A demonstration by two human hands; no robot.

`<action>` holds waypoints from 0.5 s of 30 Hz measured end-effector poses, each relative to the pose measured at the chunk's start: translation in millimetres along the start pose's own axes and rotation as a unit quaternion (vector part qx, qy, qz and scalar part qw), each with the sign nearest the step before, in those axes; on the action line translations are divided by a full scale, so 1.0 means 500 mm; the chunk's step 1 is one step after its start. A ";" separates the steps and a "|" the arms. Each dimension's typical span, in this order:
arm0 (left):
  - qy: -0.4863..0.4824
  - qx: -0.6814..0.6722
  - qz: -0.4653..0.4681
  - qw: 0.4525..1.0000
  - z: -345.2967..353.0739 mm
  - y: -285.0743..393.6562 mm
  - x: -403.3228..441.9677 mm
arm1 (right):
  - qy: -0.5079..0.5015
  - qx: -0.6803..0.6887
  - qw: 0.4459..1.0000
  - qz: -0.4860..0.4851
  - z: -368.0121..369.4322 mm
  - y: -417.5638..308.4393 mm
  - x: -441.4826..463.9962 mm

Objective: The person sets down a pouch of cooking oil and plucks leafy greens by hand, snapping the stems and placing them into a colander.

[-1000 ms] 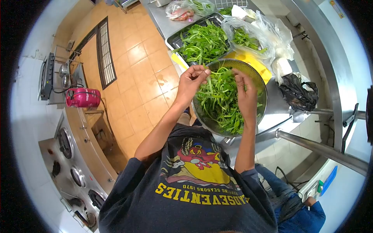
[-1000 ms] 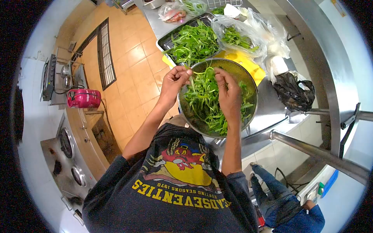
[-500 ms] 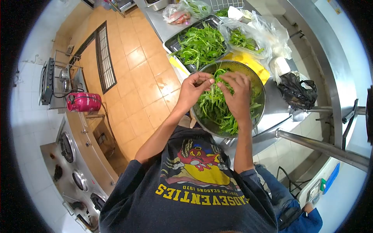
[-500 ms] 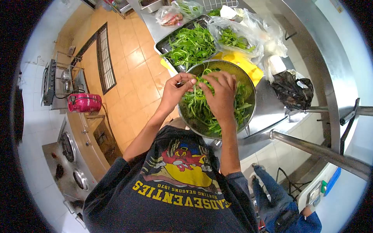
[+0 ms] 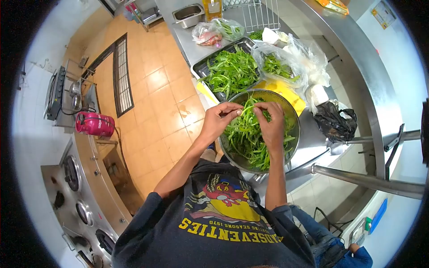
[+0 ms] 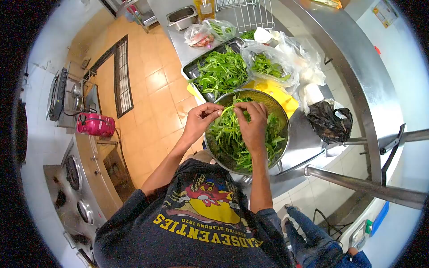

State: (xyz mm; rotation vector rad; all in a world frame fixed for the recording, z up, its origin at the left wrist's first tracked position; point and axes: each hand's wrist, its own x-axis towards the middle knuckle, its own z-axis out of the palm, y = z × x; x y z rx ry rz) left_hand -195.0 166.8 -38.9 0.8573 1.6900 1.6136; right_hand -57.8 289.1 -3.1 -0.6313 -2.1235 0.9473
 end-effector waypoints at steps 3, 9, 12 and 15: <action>0.008 0.043 -0.004 0.999 -0.010 0.015 -0.001 | 0.012 -0.009 1.000 -0.005 -0.005 -0.003 0.009; -0.001 0.022 -0.018 1.000 -0.010 -0.001 -0.002 | 0.046 -0.136 0.986 -0.085 -0.009 0.012 0.016; -0.008 -0.018 -0.038 0.999 -0.006 -0.010 0.001 | 0.077 -0.164 0.980 -0.087 -0.007 0.019 0.012; -0.001 -0.086 -0.079 0.993 -0.012 -0.016 0.004 | 0.109 -0.175 0.976 -0.066 -0.025 0.034 0.009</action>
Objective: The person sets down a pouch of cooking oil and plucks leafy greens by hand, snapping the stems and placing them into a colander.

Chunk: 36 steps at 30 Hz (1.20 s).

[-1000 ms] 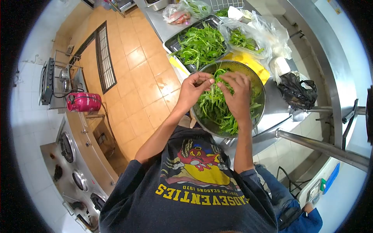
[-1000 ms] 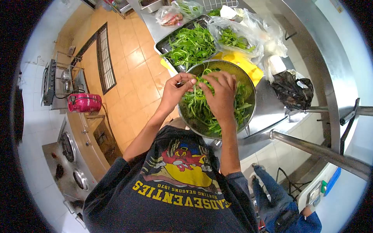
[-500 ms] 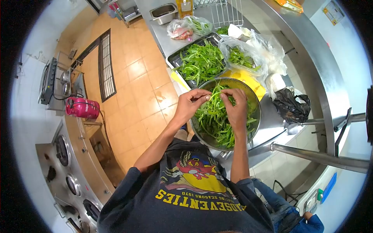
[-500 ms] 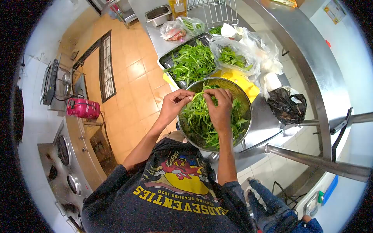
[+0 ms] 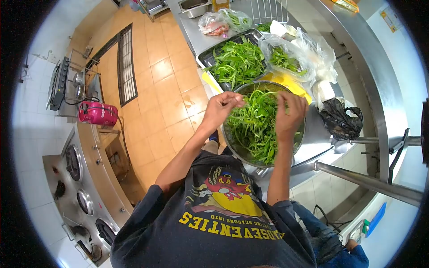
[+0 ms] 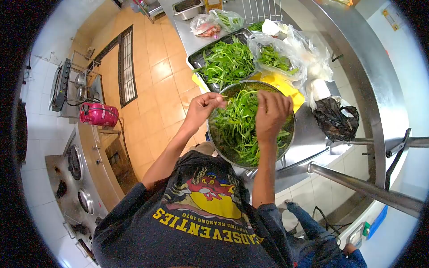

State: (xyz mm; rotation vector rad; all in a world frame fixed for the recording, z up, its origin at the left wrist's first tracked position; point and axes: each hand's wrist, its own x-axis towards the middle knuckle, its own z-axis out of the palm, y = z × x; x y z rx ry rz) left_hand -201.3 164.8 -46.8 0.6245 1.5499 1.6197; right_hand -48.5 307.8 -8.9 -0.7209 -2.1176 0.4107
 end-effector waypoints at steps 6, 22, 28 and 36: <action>0.008 -0.327 -0.052 0.943 -0.015 0.024 0.007 | -0.047 0.017 0.998 0.041 -0.041 0.022 0.002; -0.008 -0.390 -0.018 0.921 -0.026 0.035 0.006 | -0.080 0.094 0.989 0.078 -0.014 0.015 -0.042; 0.012 -0.326 -0.032 0.945 -0.032 0.018 0.024 | -0.091 0.105 0.983 0.118 -0.019 0.022 -0.056; 0.042 0.005 0.158 0.986 0.081 0.050 0.235 | -0.084 0.133 0.974 0.161 -0.033 0.030 -0.086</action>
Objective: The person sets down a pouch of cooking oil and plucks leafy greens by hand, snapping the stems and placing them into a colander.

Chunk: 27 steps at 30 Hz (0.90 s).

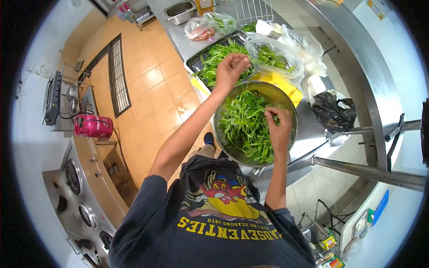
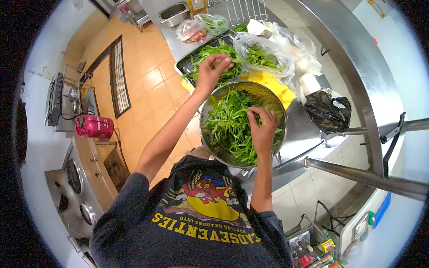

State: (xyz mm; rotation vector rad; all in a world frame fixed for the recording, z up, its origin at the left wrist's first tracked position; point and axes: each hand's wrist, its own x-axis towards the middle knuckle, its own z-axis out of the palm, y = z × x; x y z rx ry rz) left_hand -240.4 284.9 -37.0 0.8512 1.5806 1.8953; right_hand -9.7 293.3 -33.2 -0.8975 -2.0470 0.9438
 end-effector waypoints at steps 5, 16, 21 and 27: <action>-0.013 0.213 0.102 0.972 0.089 -0.023 0.120 | 0.008 -0.012 1.000 0.014 -0.016 0.009 -0.007; -0.094 0.276 0.095 0.952 0.029 -0.087 0.102 | 0.013 0.005 1.000 0.015 -0.025 0.014 0.023; -0.173 0.162 -0.023 0.971 -0.004 0.037 -0.064 | 0.008 -0.014 0.999 -0.029 -0.011 -0.006 0.050; -0.146 0.287 0.016 0.946 -0.015 0.108 -0.166 | -0.025 0.020 0.999 -0.043 0.011 -0.033 0.057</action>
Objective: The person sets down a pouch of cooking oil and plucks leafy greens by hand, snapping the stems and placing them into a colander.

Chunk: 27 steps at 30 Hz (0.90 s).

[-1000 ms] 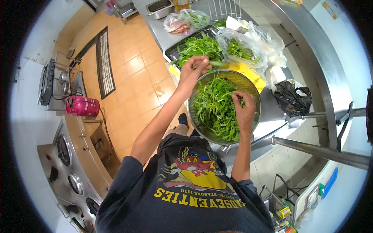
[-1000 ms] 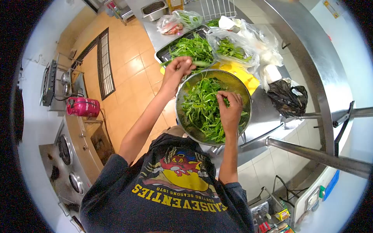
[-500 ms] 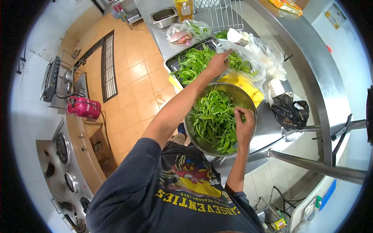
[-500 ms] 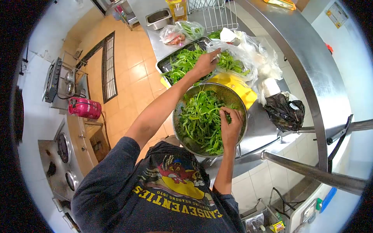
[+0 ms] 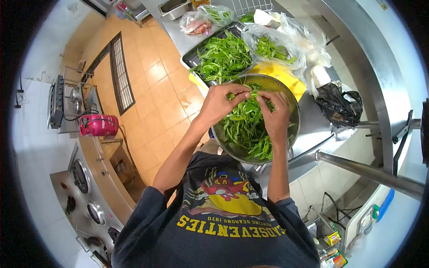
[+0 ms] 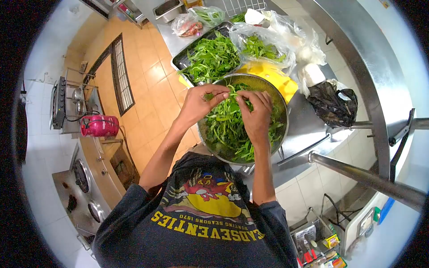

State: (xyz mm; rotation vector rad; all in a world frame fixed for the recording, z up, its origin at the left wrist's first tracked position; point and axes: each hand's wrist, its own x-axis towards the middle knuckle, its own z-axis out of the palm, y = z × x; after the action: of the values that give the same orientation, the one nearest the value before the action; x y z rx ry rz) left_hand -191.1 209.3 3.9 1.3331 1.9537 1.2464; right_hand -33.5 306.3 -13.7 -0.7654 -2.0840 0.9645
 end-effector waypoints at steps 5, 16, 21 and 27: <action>0.054 -0.074 -0.040 0.995 -0.003 -0.028 -0.010 | -0.023 0.117 0.989 0.085 -0.008 0.000 -0.011; 0.111 -0.224 -0.080 0.965 0.032 -0.056 -0.011 | 0.097 0.221 0.961 0.132 -0.020 0.052 -0.051; 0.142 -0.234 -0.053 0.960 0.062 -0.043 -0.016 | 0.012 0.269 0.941 0.205 -0.022 0.064 -0.073; 0.102 -0.128 0.023 0.986 0.107 -0.023 -0.024 | 0.032 0.379 0.894 0.235 -0.025 0.010 -0.079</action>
State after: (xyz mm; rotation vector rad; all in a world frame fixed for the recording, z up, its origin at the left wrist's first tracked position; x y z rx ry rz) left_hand -150.1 219.7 -33.2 1.1658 1.8237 1.6518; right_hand 0.4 284.6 -25.7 -0.8545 -1.2808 1.8320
